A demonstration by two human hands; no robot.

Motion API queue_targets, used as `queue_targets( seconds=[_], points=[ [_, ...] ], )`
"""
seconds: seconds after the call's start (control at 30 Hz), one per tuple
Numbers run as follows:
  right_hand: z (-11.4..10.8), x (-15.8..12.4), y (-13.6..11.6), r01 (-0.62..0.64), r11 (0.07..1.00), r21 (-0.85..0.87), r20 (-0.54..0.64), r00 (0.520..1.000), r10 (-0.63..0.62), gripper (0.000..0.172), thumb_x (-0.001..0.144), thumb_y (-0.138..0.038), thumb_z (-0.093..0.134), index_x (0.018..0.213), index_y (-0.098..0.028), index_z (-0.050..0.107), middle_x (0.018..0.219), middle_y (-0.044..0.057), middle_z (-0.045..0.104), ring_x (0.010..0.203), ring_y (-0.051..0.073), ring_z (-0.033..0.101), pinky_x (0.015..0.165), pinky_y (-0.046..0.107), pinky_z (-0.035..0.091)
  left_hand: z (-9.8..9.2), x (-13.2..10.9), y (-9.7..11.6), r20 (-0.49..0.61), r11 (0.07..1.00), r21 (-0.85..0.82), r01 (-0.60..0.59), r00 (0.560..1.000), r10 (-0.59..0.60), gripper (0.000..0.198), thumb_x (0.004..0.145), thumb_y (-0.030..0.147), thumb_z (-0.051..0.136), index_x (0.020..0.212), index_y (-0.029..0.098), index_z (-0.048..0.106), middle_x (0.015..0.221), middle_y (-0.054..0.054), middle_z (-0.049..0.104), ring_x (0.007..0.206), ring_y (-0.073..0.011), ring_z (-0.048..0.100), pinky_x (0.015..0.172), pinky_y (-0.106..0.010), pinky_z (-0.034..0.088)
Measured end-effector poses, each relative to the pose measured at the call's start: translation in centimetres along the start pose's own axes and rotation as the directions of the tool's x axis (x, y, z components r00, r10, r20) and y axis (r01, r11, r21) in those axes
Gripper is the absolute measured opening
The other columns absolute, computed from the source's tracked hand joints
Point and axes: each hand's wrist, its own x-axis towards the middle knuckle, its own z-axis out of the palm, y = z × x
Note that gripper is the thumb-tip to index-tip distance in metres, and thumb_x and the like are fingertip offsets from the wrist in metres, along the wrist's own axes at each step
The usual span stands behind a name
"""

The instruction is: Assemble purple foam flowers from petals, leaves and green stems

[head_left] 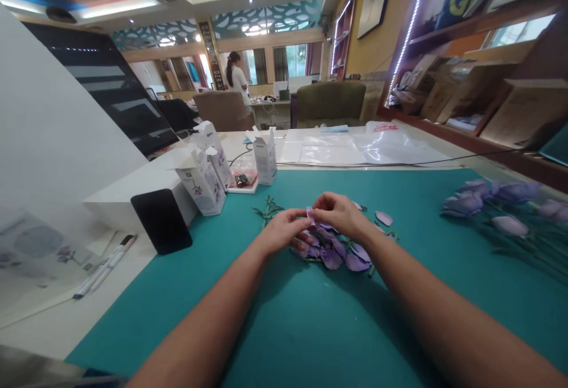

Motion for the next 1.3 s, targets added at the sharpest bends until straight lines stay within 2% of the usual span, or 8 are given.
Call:
queue_targets(
  seconds=[0.1, 0.17, 0.3, 0.4, 0.7, 0.87, 1.07, 1.3],
  points=[
    [0.2, -0.8, 0.3, 0.031, 0.999, -0.038, -0.089, 0.995, -0.035, 0.02, 0.069, -0.038, 0.062, 0.07, -0.019, 0.057, 0.06, -0.002, 0.057, 0.056, 0.012, 0.052, 0.053, 0.024, 0.04, 1.0, 0.6, -0.6, -0.023, 0.993, -0.122, 0.003, 1.0, -0.006, 0.033, 0.068, 0.032, 0.073, 0.095, 0.013, 0.064, 0.089, -0.009, 0.068, 0.063, -0.0123, 0.065, 0.054, -0.021, 0.051],
    [0.4, -1.4, 0.5, 0.032, 0.999, 0.019, -0.12, 0.992, -0.03, 0.022, 0.069, -0.039, 0.063, 0.072, -0.018, 0.059, 0.063, -0.001, 0.06, 0.059, 0.013, 0.055, 0.056, 0.026, 0.043, 1.3, 0.8, -0.8, -0.066, 0.988, -0.157, 0.009, 0.998, -0.019, 0.029, 0.068, 0.027, 0.074, 0.09, 0.012, 0.065, 0.083, -0.008, 0.069, 0.061, -0.0114, 0.065, 0.054, -0.02, 0.052],
    [0.4, -2.6, 0.5, -0.004, 0.973, 0.231, -0.051, 0.999, 0.016, 0.026, 0.065, -0.034, 0.067, 0.085, -0.017, 0.064, 0.076, 0.002, 0.067, 0.07, 0.016, 0.061, 0.067, 0.029, 0.049, 1.8, 0.7, -0.8, -0.135, 0.982, -0.188, -0.003, 0.991, -0.022, 0.023, 0.068, 0.025, 0.075, 0.085, 0.012, 0.067, 0.071, -0.005, 0.069, 0.059, -0.0114, 0.064, 0.054, -0.019, 0.052],
    [0.1, -3.4, 0.1, -0.063, 0.945, 0.321, 0.02, 0.998, 0.059, 0.028, 0.063, -0.033, 0.068, 0.086, -0.016, 0.065, 0.078, 0.002, 0.068, 0.074, 0.017, 0.062, 0.072, 0.031, 0.049, 2.4, 0.5, -0.9, -0.133, 0.983, -0.183, -0.008, 0.991, -0.016, 0.021, 0.068, 0.025, 0.075, 0.083, 0.012, 0.068, 0.065, -0.004, 0.068, 0.057, -0.0112, 0.064, 0.052, -0.018, 0.051],
    [-0.1, -4.7, 0.9, -0.126, 0.887, 0.445, 0.022, 0.991, 0.13, 0.027, 0.06, -0.028, 0.071, 0.081, -0.018, 0.058, 0.071, -0.004, 0.059, 0.065, 0.011, 0.057, 0.056, 0.023, 0.043, 3.1, 0.1, -1.4, -0.116, 0.988, -0.152, -0.002, 0.993, -0.016, 0.019, 0.074, 0.026, 0.069, 0.087, 0.012, 0.067, 0.062, -0.003, 0.067, 0.054, -0.0116, 0.064, 0.054, -0.021, 0.051],
    [-0.2, -4.8, 1.2, -0.136, 0.876, 0.462, 0.022, 0.99, 0.142, 0.03, 0.061, -0.031, 0.071, 0.084, -0.018, 0.057, 0.075, -0.002, 0.061, 0.069, 0.012, 0.058, 0.058, 0.024, 0.045, 2.9, -0.1, -1.5, -0.114, 0.993, -0.122, 0.006, 0.993, -0.02, 0.019, 0.074, 0.023, 0.067, 0.089, 0.012, 0.068, 0.067, -0.004, 0.069, 0.054, -0.0106, 0.063, 0.051, -0.019, 0.049],
    [0.2, -4.6, 0.9, -0.115, 0.902, 0.417, 0.002, 0.992, 0.126, 0.027, 0.06, -0.033, 0.07, 0.076, -0.019, 0.054, 0.069, -0.003, 0.059, 0.064, 0.012, 0.056, 0.059, 0.026, 0.044, 2.9, 0.0, -1.5, -0.085, 0.999, -0.041, -0.003, 0.996, 0.0, 0.015, 0.076, 0.023, 0.064, 0.086, 0.012, 0.069, 0.058, -0.002, 0.065, 0.049, -0.0096, 0.059, 0.051, -0.018, 0.047],
    [1.1, -4.3, 1.9, -0.05, 0.894, 0.445, -0.079, 0.992, 0.095, 0.029, 0.059, -0.036, 0.072, 0.076, -0.02, 0.055, 0.067, -0.003, 0.059, 0.062, 0.011, 0.055, 0.059, 0.025, 0.045, 2.9, 0.1, -1.8, -0.043, 0.998, -0.061, 0.0, 0.999, -0.002, 0.025, 0.08, 0.021, 0.056, 0.1, 0.014, 0.069, 0.073, -0.003, 0.068, 0.065, -0.012, 0.065, 0.062, -0.022, 0.051]
  ],
)
